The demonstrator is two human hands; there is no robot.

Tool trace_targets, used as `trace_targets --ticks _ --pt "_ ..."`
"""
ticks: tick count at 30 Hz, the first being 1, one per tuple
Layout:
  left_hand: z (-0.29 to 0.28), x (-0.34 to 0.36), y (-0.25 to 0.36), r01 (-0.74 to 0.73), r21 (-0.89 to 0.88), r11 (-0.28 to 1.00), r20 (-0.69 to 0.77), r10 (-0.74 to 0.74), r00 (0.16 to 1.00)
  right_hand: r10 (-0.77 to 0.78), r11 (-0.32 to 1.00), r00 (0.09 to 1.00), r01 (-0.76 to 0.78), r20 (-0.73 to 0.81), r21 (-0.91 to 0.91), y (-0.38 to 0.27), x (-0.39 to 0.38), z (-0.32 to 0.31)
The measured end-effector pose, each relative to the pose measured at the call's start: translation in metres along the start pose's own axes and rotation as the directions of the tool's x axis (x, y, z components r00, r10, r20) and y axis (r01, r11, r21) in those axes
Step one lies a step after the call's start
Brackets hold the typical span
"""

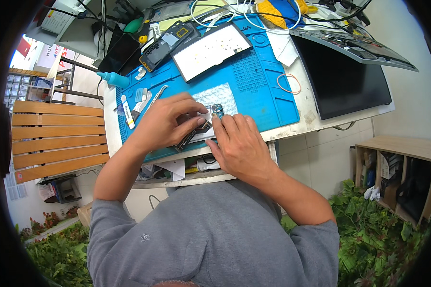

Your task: The person attaches ribbon cables to a mobile phone circuit board and positions components within the phone chassis by hand on a blue mat.

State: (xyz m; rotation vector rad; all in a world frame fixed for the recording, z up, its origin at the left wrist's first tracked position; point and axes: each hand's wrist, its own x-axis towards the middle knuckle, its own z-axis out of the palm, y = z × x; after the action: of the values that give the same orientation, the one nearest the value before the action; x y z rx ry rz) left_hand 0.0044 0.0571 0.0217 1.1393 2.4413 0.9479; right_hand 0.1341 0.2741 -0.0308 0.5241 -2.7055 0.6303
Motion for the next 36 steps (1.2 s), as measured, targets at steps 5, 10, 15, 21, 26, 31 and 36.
trace_targets --ticks 5,10,15,21,26,31,36 --pt "-0.005 0.035 -0.01 -0.178 0.161 0.971 0.126 0.159 0.979 -0.017 1.0 0.998 0.016 -0.053 -0.019 0.001 -0.003 0.004" --pt "-0.019 0.065 -0.008 -0.408 0.235 0.882 0.34 0.319 0.885 -0.023 1.0 0.997 0.022 -0.08 -0.017 0.0 -0.004 0.005" --pt "-0.022 0.079 -0.004 -0.541 0.336 0.771 0.482 0.352 0.802 -0.018 1.0 0.996 0.018 -0.082 -0.011 0.0 -0.005 0.006" --pt "-0.024 0.083 -0.015 -0.68 0.303 0.668 0.462 0.522 0.717 -0.033 0.999 0.995 0.032 -0.099 -0.011 0.001 -0.005 0.006" --pt "-0.025 0.079 -0.02 -0.701 0.317 0.638 0.458 0.545 0.703 -0.035 0.999 0.993 0.035 -0.11 -0.008 0.002 -0.005 0.007" --pt "-0.024 0.078 -0.024 -0.711 0.327 0.622 0.455 0.556 0.696 -0.036 0.999 0.993 0.037 -0.113 -0.001 0.003 -0.006 0.008" --pt "-0.026 0.076 -0.032 -0.777 0.346 0.525 0.443 0.639 0.629 -0.037 0.999 0.992 0.035 -0.125 -0.014 0.002 -0.006 0.009"
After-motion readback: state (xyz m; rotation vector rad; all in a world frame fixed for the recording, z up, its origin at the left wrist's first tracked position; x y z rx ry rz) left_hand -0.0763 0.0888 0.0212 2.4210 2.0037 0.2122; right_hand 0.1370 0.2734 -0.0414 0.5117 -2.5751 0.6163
